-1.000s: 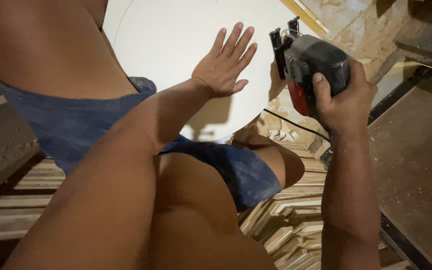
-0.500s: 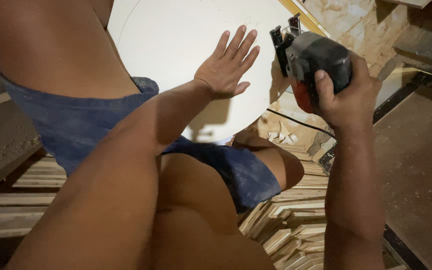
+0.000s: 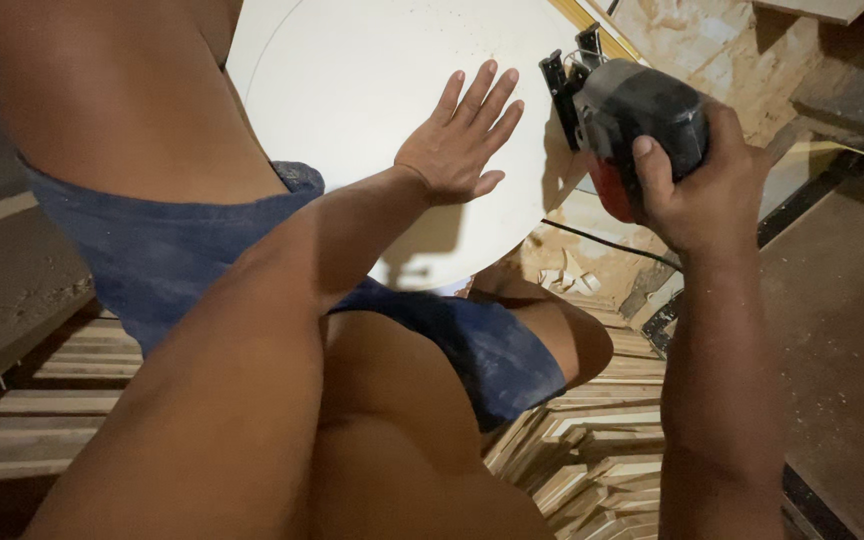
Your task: The person, sitting on the floor, uses a jigsaw to cut a circular shape out of a piece of white-surfaced wood.
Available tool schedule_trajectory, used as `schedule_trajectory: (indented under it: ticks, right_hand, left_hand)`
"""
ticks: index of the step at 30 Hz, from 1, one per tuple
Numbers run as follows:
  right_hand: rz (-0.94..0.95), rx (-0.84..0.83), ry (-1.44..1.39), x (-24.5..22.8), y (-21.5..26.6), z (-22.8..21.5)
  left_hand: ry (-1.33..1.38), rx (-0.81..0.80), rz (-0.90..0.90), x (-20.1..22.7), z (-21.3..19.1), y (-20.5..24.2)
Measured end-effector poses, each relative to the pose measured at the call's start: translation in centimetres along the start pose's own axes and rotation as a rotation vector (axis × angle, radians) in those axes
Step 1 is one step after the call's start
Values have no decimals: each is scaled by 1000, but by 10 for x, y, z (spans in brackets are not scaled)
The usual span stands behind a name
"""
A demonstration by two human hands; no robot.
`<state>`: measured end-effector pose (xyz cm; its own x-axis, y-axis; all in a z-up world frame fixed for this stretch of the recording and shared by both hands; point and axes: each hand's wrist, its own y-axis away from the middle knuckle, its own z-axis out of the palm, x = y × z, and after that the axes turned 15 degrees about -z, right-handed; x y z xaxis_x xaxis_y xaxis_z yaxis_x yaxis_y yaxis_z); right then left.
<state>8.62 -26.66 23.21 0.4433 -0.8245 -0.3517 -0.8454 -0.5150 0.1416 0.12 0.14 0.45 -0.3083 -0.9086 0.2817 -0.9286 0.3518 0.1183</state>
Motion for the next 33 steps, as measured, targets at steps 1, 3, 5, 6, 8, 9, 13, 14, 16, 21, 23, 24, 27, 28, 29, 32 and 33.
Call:
schedule_trajectory:
  ticks: [1,3,5,6,8,9,13,14,16,21,23,24,27,28,29,32,33]
  right_hand:
    - [17,-33,20,3,1,1]
    - [27,-75,39,7,0,1]
    - [-49,-82,80,9,-3,-1]
    - [-52,-82,81,8,-5,-1]
    - [-66,-64,109,6,-8,-2]
    - [-66,-63,110,7,-9,-2]
    - [-66,-77,95,10,-13,-3]
    - [-58,-87,110,10,-14,-4]
    - [-52,-82,70,6,-17,-6]
    - [-78,-51,-55,6,-21,-7]
    - [-129,-26,-21,1,-25,-8]
    - [-129,-27,-22,3,-26,-8]
    - [-90,-86,-15,5,-26,-8]
    - [-76,-74,-20,6,-26,-7]
    - [-61,-62,-26,7,-27,-6]
    - [-102,-76,74,6,-29,-7]
    - [-105,-78,76,6,-32,-8]
  left_hand:
    - [19,-3,4,-1,0,0]
    - [42,-6,-1,0,0,1]
    - [39,14,5,-1,-2,1]
    - [38,16,2,-2,0,1]
    - [71,-16,11,-1,2,0]
    - [71,-15,11,-1,2,0]
    - [4,13,3,-1,2,2]
    - [-13,40,3,0,4,3]
    - [-14,51,1,1,8,3]
    - [-5,21,12,0,7,1]
    - [38,23,13,-1,7,1]
    - [38,23,12,-1,7,1]
    - [-7,57,7,0,9,3]
    - [4,60,14,0,10,2]
    - [16,63,21,-1,10,1]
    - [25,47,23,-1,13,1]
    - [27,48,19,-1,13,0]
